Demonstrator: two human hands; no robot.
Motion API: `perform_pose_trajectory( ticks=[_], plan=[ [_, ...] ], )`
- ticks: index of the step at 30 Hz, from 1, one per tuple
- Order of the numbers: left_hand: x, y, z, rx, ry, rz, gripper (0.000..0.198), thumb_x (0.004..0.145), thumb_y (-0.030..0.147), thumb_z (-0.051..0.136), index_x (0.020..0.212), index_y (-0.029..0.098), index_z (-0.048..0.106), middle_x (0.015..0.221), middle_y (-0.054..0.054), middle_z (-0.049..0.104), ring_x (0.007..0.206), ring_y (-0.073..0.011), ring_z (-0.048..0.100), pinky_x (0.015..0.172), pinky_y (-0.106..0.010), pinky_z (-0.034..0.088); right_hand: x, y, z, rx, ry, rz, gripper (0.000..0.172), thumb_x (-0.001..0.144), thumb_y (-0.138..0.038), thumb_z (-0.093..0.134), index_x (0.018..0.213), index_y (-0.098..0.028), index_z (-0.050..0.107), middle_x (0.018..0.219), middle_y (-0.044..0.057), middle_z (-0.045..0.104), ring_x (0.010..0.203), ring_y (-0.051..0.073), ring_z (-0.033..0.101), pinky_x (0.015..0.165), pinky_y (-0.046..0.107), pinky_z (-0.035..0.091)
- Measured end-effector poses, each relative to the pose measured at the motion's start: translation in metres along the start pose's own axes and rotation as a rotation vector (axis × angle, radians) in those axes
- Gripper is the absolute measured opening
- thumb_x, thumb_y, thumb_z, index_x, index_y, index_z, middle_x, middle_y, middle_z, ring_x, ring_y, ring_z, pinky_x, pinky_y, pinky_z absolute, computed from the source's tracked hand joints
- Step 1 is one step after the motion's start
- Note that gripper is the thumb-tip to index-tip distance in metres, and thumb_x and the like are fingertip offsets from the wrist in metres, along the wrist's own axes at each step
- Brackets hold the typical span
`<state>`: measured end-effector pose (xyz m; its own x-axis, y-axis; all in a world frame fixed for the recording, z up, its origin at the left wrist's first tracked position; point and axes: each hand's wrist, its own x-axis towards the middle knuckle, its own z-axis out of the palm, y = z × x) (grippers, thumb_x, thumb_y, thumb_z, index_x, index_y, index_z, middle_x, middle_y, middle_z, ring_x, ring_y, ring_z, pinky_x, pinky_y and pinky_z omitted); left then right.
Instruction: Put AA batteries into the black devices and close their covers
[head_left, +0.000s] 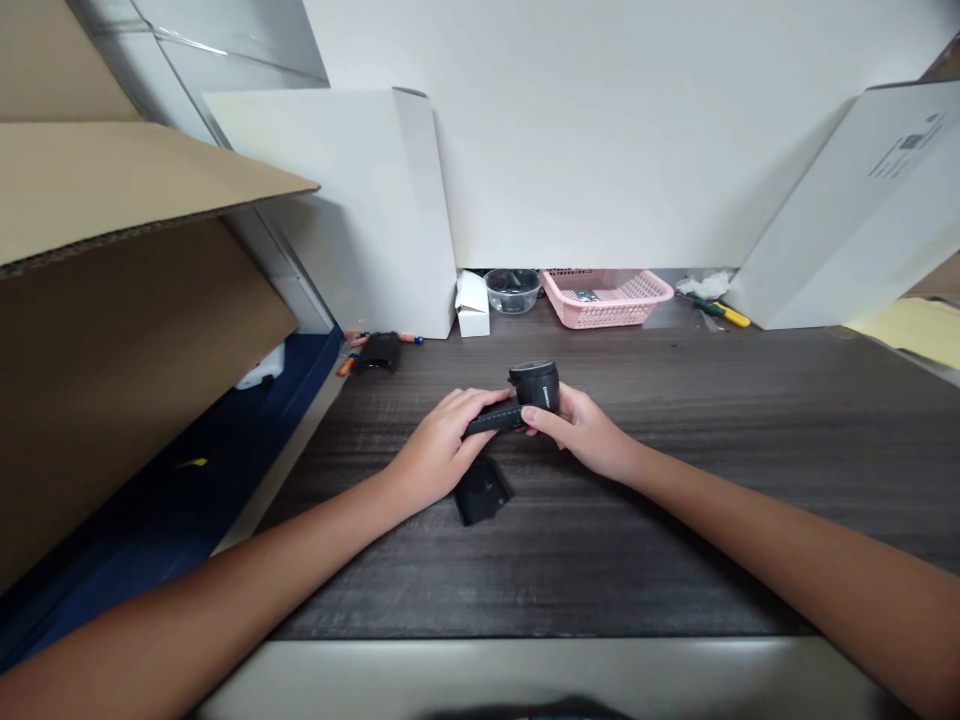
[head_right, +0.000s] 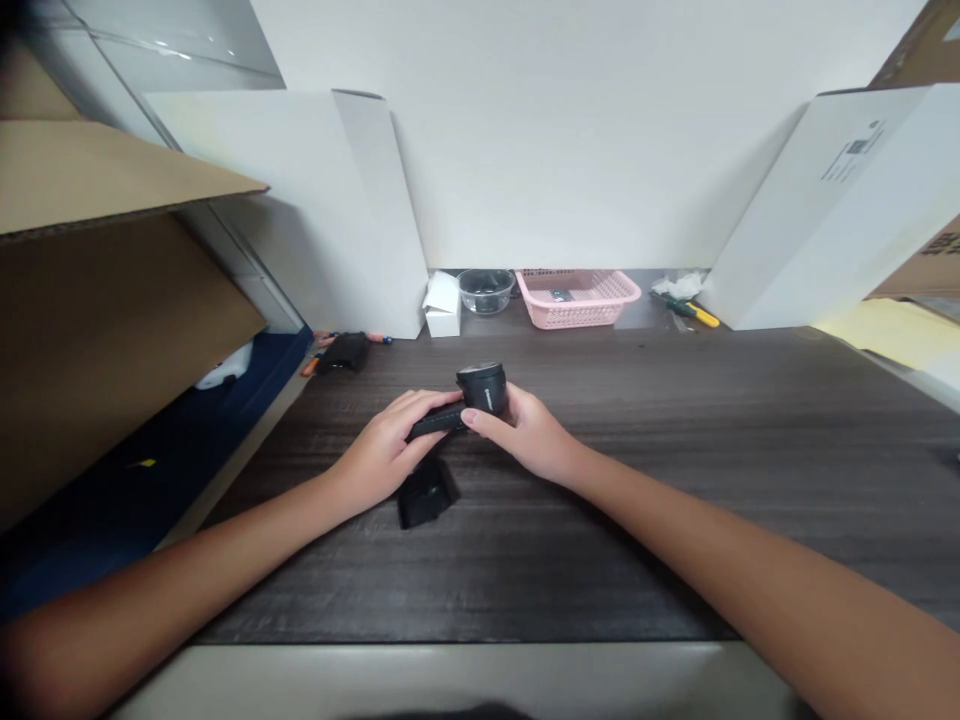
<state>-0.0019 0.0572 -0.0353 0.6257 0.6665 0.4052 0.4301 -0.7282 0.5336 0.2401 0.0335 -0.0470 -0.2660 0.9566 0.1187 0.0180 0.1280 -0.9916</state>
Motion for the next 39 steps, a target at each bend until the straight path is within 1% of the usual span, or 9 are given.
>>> perform_pose_trajectory(
  ticks=[5,7,11,19,23,26,30,34,39],
  plan=[
    [-0.0005,-0.0007,0.0004,-0.003,-0.063,-0.120,0.042,0.105,0.029,0.062,0.147,0.022,0.058,0.139,-0.012,0.069,0.126,-0.0285,0.065,0.111,-0.047,0.050,-0.0007,0.0047,-0.0012,0.024,-0.036,-0.060,0.047,0.089,-0.049,0.083,0.124,-0.023,0.065,0.114,0.004,0.072,0.103,0.020,0.069,0.096,0.034,0.057],
    [-0.0004,-0.0012,0.0001,-0.004,-0.068,-0.125,0.041,0.105,0.029,0.061,0.145,0.022,0.058,0.137,-0.012,0.069,0.127,-0.0289,0.064,0.111,-0.047,0.050,-0.0014,0.0050,-0.0012,0.009,-0.060,-0.080,0.050,0.089,-0.046,0.084,0.128,-0.024,0.064,0.120,0.004,0.071,0.109,0.021,0.069,0.100,0.036,0.056],
    [0.0007,-0.0010,-0.0017,-0.001,-0.063,-0.099,0.038,0.105,0.028,0.059,0.142,0.022,0.059,0.131,-0.011,0.069,0.126,-0.0293,0.064,0.109,-0.047,0.050,-0.0025,0.0051,-0.0014,-0.033,-0.071,-0.093,0.053,0.090,-0.047,0.083,0.133,-0.024,0.061,0.122,0.006,0.071,0.109,0.023,0.070,0.098,0.038,0.058],
    [0.0014,-0.0024,-0.0022,-0.018,-0.057,-0.097,0.043,0.096,0.014,0.059,0.139,0.020,0.060,0.129,-0.010,0.068,0.125,-0.0291,0.062,0.110,-0.046,0.049,-0.0022,0.0047,-0.0001,-0.108,-0.064,-0.142,0.054,0.091,-0.045,0.082,0.135,-0.022,0.060,0.126,0.008,0.070,0.112,0.023,0.069,0.094,0.036,0.057],
    [0.0012,-0.0037,-0.0015,-0.026,-0.061,-0.087,0.045,0.096,0.011,0.057,0.140,0.019,0.058,0.131,-0.010,0.066,0.127,-0.0280,0.061,0.112,-0.045,0.047,-0.0029,0.0049,0.0002,-0.154,-0.049,-0.161,0.054,0.092,-0.046,0.081,0.135,-0.022,0.060,0.120,0.007,0.071,0.105,0.023,0.069,0.086,0.035,0.057],
    [0.0010,-0.0035,-0.0017,-0.025,-0.061,-0.084,0.043,0.097,0.011,0.057,0.139,0.020,0.058,0.131,-0.010,0.066,0.126,-0.0282,0.060,0.111,-0.046,0.047,-0.0040,0.0035,0.0002,-0.236,-0.011,-0.172,0.052,0.091,-0.048,0.081,0.131,-0.022,0.062,0.112,0.006,0.072,0.098,0.023,0.069,0.082,0.035,0.056],
    [0.0000,-0.0024,-0.0026,-0.008,-0.068,-0.071,0.044,0.098,0.012,0.056,0.141,0.021,0.057,0.131,-0.010,0.066,0.127,-0.0285,0.061,0.111,-0.046,0.047,-0.0054,0.0000,0.0003,-0.323,0.013,-0.184,0.049,0.090,-0.049,0.081,0.126,-0.022,0.064,0.107,0.005,0.071,0.091,0.022,0.067,0.080,0.035,0.056],
    [-0.0006,-0.0006,-0.0038,0.017,-0.070,-0.058,0.044,0.099,0.013,0.055,0.142,0.022,0.057,0.130,-0.010,0.067,0.125,-0.0287,0.062,0.110,-0.045,0.049,-0.0056,-0.0021,0.0006,-0.343,0.016,-0.196,0.048,0.090,-0.050,0.080,0.125,-0.022,0.064,0.103,0.004,0.070,0.088,0.021,0.066,0.079,0.036,0.055],
    [-0.0011,0.0040,-0.0051,0.068,-0.081,-0.042,0.042,0.099,0.015,0.055,0.140,0.022,0.057,0.129,-0.011,0.067,0.123,-0.0301,0.062,0.109,-0.047,0.050,-0.0065,-0.0018,0.0024,-0.349,0.030,-0.190,0.045,0.088,-0.051,0.081,0.118,-0.022,0.065,0.099,0.003,0.071,0.086,0.022,0.066,0.078,0.036,0.056]
  ],
)
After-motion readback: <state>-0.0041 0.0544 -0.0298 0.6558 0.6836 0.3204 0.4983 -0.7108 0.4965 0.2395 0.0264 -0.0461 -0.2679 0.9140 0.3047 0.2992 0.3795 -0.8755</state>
